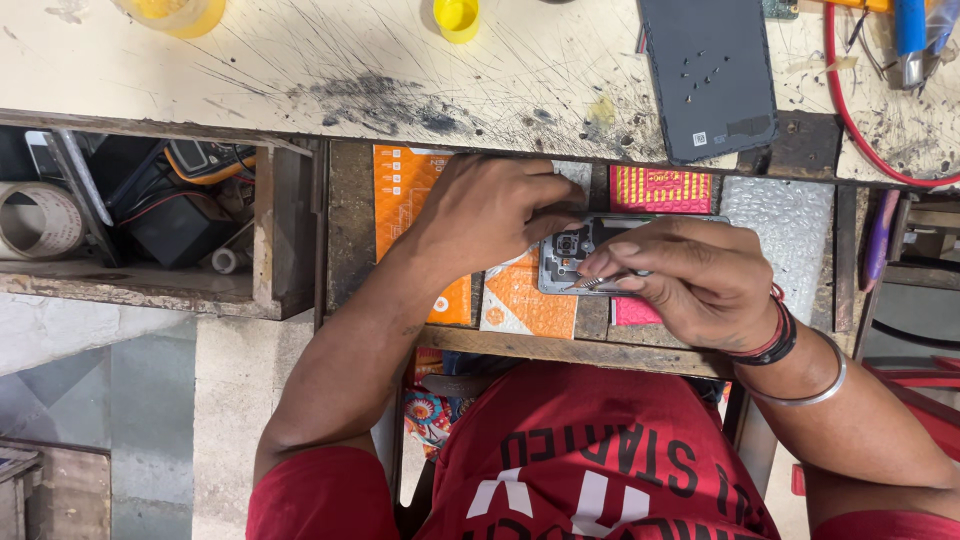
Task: The person repairs a disassembled smartphone at a workbench. They use a screwdriver to work on the phone's internal midframe, pry at components, handle the battery and internal parts, and at one point press a screen assembly onto the phone body before resuming screwdriver work on the internals.
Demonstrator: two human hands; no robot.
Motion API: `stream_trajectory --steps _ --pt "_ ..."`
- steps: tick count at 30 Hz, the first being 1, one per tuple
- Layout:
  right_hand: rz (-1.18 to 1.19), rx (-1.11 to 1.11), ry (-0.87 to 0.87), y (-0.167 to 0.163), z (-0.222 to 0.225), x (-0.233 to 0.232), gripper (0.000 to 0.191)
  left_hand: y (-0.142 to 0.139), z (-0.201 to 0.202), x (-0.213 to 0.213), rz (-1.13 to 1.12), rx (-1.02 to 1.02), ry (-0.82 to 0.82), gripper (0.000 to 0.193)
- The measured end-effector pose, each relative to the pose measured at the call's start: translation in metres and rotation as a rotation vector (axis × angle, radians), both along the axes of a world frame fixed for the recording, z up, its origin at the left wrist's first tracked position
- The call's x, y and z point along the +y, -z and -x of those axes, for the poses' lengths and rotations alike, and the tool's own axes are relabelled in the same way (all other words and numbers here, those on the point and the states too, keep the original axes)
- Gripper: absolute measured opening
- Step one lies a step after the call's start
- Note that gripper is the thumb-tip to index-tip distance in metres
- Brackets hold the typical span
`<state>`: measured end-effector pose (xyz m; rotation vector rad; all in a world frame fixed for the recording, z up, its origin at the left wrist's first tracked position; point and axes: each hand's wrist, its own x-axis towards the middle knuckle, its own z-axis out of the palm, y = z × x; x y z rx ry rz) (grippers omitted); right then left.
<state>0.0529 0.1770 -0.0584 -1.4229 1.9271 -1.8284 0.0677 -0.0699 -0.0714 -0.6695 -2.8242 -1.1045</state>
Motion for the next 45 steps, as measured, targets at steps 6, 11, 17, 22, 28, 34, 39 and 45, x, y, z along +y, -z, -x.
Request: stream_trajectory --steps 6,11,17,22,28,34,39,45 --pt "-0.068 -0.006 -0.003 -0.0024 0.0009 -0.0015 0.024 -0.003 -0.0002 -0.001 -0.006 -0.014 -0.003 0.023" --pt "-0.101 0.029 0.007 -0.0031 0.0003 -0.0037 0.022 -0.0047 0.001 0.0002 0.003 -0.03 -0.002 0.023" --pt "-0.061 0.005 0.033 -0.0028 0.0005 -0.0021 0.022 -0.0052 0.0006 0.0 0.004 -0.022 0.002 0.024" --pt "-0.073 0.003 0.041 -0.0022 0.0001 -0.0027 0.022 -0.0054 0.0004 -0.0004 0.013 -0.023 0.005 0.024" --pt "-0.094 -0.016 0.035 -0.0029 0.0004 -0.003 0.018 -0.0052 0.0006 -0.0011 0.015 -0.026 0.004 0.024" --pt "-0.081 -0.021 0.069 -0.0037 0.0002 -0.0024 0.018 -0.0051 0.0015 -0.0012 0.034 -0.025 0.008 0.024" --pt "-0.101 -0.002 0.056 -0.0032 0.0002 -0.003 0.018 -0.0058 0.0009 -0.0018 0.032 -0.02 0.011 0.025" --pt "-0.065 -0.031 0.082 -0.0032 -0.0009 -0.0022 0.017 -0.0054 0.0021 -0.0006 0.05 -0.032 0.011 0.025"
